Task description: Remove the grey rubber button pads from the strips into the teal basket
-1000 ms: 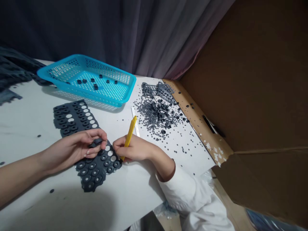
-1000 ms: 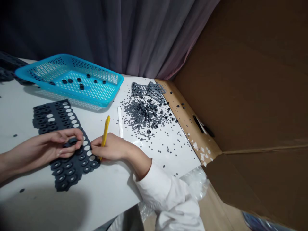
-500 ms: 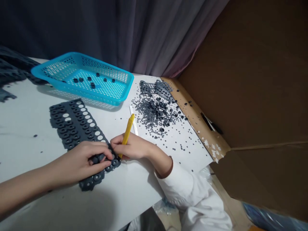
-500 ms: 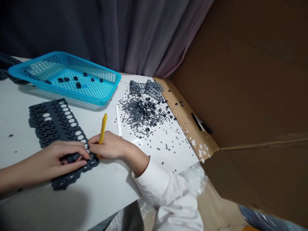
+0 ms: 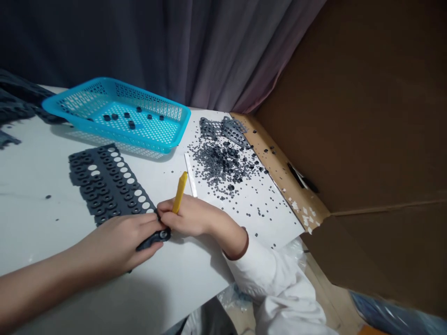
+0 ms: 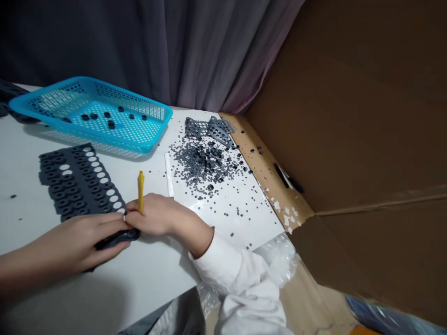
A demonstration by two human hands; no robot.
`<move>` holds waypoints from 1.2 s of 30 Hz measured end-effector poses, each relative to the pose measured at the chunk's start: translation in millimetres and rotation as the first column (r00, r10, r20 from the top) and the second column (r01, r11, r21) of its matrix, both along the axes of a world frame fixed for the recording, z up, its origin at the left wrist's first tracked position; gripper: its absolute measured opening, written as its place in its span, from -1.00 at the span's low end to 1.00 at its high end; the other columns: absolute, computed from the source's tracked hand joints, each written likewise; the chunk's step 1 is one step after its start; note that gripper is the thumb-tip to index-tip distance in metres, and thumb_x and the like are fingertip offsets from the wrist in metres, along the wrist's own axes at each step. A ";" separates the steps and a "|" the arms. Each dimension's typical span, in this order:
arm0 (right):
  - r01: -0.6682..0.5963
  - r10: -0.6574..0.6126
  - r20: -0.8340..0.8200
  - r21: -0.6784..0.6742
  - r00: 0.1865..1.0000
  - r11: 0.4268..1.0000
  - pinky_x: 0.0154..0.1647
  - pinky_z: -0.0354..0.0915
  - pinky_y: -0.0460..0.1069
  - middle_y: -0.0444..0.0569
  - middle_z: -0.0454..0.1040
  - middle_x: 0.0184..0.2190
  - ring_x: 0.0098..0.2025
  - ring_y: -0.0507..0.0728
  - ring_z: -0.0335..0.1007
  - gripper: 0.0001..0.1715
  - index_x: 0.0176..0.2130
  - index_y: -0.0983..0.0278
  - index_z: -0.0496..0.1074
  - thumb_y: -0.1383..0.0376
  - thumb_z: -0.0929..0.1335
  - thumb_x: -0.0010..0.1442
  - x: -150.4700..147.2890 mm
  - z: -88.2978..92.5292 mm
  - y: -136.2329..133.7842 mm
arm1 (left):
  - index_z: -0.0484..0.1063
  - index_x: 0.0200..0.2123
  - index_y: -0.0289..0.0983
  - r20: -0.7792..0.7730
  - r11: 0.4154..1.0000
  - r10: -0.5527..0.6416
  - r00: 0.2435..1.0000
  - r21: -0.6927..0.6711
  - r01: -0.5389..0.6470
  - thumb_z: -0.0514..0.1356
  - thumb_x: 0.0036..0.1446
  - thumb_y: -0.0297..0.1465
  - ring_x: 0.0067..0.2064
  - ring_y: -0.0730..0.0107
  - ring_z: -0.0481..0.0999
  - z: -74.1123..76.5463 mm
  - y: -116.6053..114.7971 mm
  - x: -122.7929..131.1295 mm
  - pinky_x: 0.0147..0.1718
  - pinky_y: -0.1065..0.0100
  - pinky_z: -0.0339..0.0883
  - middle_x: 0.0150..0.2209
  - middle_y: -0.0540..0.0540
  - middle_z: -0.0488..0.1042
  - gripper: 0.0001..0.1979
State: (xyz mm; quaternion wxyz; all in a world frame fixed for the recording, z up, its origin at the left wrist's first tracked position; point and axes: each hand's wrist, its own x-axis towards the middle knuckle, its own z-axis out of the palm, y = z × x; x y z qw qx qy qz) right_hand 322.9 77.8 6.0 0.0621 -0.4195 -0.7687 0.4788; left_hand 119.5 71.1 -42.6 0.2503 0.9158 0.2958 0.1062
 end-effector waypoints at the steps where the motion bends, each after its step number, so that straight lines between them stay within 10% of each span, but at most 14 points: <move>1: -0.013 0.013 0.014 -0.013 1.000 1.000 -0.45 0.02 -0.08 -0.19 0.16 -0.56 -0.47 0.02 0.11 -0.76 -0.49 0.25 0.12 0.34 0.21 0.22 1.5 1.4 -0.2 | 0.54 -0.17 -0.20 -0.054 1.000 -0.013 0.998 0.023 0.014 0.08 0.20 -0.32 -0.23 0.11 0.64 1.4 -1.7 1.8 -0.29 0.23 0.47 -0.20 -0.11 0.63 -0.74; 11: -0.064 0.076 0.215 -0.064 0.974 0.996 -0.44 0.09 -0.07 -0.09 0.33 -0.52 -0.47 0.03 0.19 -0.72 -0.53 0.28 0.19 0.32 0.22 0.22 4.4 10.0 -9.9 | 0.56 -0.30 -0.32 -0.442 0.957 0.001 0.897 0.260 0.127 -0.04 0.10 -0.70 -0.36 0.11 0.59 18.0 -20.9 20.8 -0.44 0.19 0.44 -0.38 -0.17 0.53 -0.61; 17: -0.053 0.089 0.256 -0.146 0.963 0.988 -0.43 0.16 -0.04 -0.08 0.32 -0.66 -0.55 0.05 0.22 -0.54 -0.62 0.28 0.21 0.22 0.16 0.26 5.5 9.2 -7.5 | 0.56 -0.28 -0.35 -0.362 0.870 0.039 0.931 0.470 0.146 -0.10 0.10 -0.74 -0.36 0.10 0.56 -0.6 -26.1 13.4 -0.42 0.20 0.41 -0.38 -0.20 0.53 -0.55; 24: -0.013 0.051 0.210 -0.178 0.976 0.984 -0.43 0.19 -0.03 -0.11 0.25 -0.77 -0.64 0.03 0.18 -0.51 -0.69 0.27 0.18 0.25 0.17 0.23 7.2 12.3 -10.0 | 0.46 -0.30 -0.22 0.031 0.973 0.229 0.973 -0.045 -0.227 0.01 0.31 -0.23 -0.31 0.28 0.53 20.7 -6.0 2.9 -0.32 0.38 0.36 -0.34 -0.04 0.54 -0.71; 28: 0.016 0.025 0.198 -0.202 0.980 0.979 -0.42 0.24 -0.03 -0.08 0.28 -0.77 -0.65 0.03 0.20 -0.50 -0.70 0.27 0.20 0.23 0.18 0.23 7.4 10.5 -9.6 | 0.46 -0.31 -0.23 0.070 0.795 0.544 0.836 -0.362 -0.487 0.18 0.13 -0.03 -0.39 0.32 0.42 51.9 12.1 -1.2 -0.44 0.42 0.28 -0.43 0.02 0.47 -0.63; 32: 0.052 -0.016 0.147 -0.245 0.989 0.968 -0.47 0.24 -0.05 -0.10 0.26 -0.77 -0.67 0.02 0.18 -0.52 -0.71 0.28 0.20 0.25 0.19 0.20 8.5 4.8 -7.3 | 0.33 -0.49 -0.25 0.074 0.519 0.571 0.818 -0.804 -0.290 0.24 0.09 -0.04 -0.54 0.53 0.06 55.5 22.4 -6.6 -0.61 0.47 0.03 -0.57 0.10 0.14 -0.61; 36: 0.047 -0.038 0.044 -0.240 0.998 0.970 -0.53 0.19 -0.08 -0.12 0.27 -0.77 -0.67 0.01 0.18 -0.59 -0.69 0.28 0.20 0.27 0.20 0.15 9.9 -4.7 -3.0 | 0.34 -0.40 -0.25 0.082 0.240 0.683 0.726 -0.964 -0.118 0.23 0.16 -0.22 -0.51 0.53 -0.04 48.7 24.0 -6.6 -0.63 0.49 -0.03 -0.51 0.09 0.05 -0.77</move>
